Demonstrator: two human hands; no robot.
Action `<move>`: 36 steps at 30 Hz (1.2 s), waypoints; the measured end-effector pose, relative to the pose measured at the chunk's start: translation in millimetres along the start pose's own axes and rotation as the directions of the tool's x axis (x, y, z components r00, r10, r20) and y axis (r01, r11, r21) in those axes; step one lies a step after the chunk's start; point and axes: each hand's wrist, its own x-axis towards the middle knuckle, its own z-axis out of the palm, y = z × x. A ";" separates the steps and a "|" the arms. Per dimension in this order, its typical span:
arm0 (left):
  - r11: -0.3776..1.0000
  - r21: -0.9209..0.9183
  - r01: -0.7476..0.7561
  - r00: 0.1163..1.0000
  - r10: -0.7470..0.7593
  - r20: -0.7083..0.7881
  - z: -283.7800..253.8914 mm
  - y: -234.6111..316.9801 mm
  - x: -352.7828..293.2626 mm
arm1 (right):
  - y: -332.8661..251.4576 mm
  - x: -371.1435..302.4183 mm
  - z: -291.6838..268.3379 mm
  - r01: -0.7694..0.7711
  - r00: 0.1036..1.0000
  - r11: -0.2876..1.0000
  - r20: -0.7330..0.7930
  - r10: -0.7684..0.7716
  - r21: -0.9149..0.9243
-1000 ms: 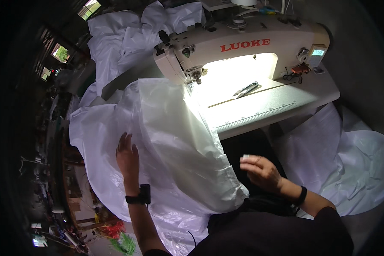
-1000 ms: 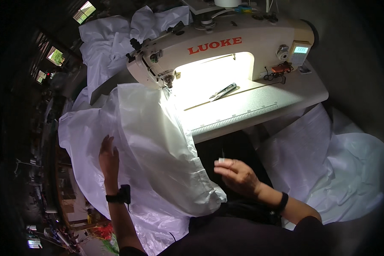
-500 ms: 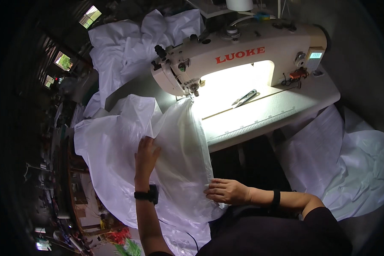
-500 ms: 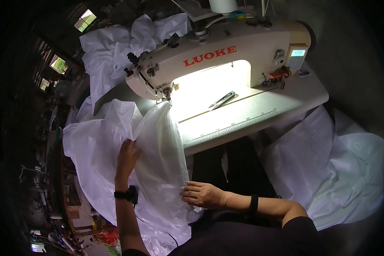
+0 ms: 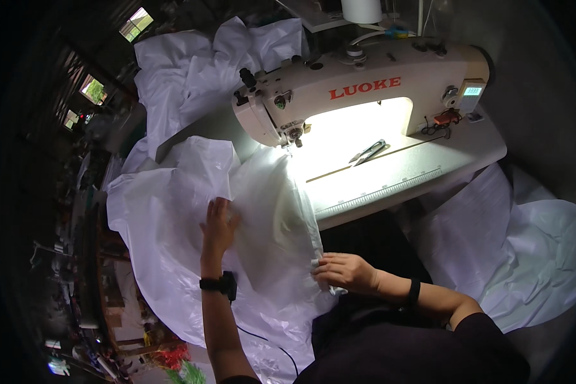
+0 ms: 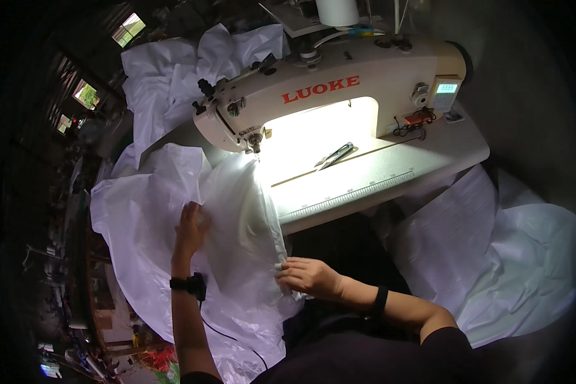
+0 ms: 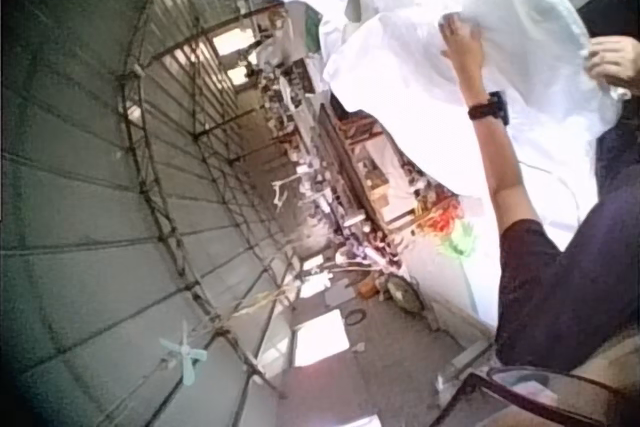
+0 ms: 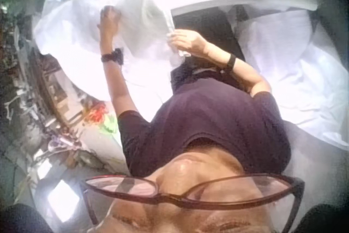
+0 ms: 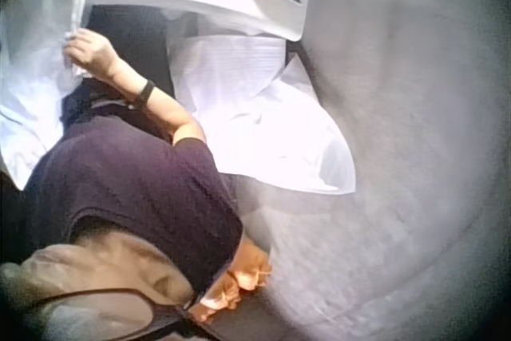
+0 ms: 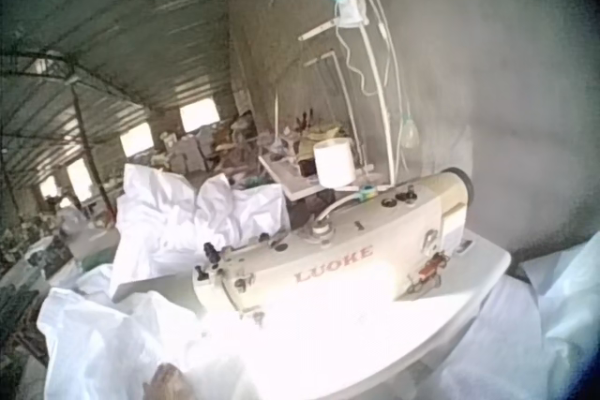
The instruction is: The person is sewing a large piece of white fabric using an industrial sewing machine.
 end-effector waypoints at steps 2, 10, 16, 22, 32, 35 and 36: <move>1.000 0.018 0.022 1.000 -0.022 -0.018 -0.5 -0.9 17.6 | 14.7 11.9 -1.6 -0.020 1.000 1.000 0.000 0.020 -0.023; 1.000 -0.020 0.016 0.995 -0.018 -0.095 -20.5 11.9 55.5 | 33.0 44.5 -2.7 0.026 0.999 0.991 -0.016 -0.028 -0.131; 0.845 -0.490 -0.212 0.959 0.082 -0.272 -31.7 100.0 -79.0 | 36.9 14.1 -63.5 -0.170 0.954 0.959 -0.281 0.102 -0.227; 0.647 -0.757 0.093 0.972 0.105 0.209 34.1 182.8 -190.6 | 126.6 35.1 -116.3 -0.340 0.938 0.738 -0.151 0.313 -0.583; 0.631 -0.762 0.145 0.986 -0.156 0.059 97.0 196.2 -204.4 | 121.8 45.7 -87.6 -0.454 0.873 0.737 -0.084 0.481 -0.501; 0.654 -0.751 0.094 0.994 -0.101 0.037 115.8 195.5 -197.4 | 94.2 51.4 -78.8 -0.290 0.956 0.889 -0.077 0.281 -0.353; 0.648 -0.756 0.094 0.995 -0.076 0.058 121.7 196.7 -194.8 | 86.0 53.6 -77.3 -0.327 0.943 0.908 -0.021 0.333 -0.262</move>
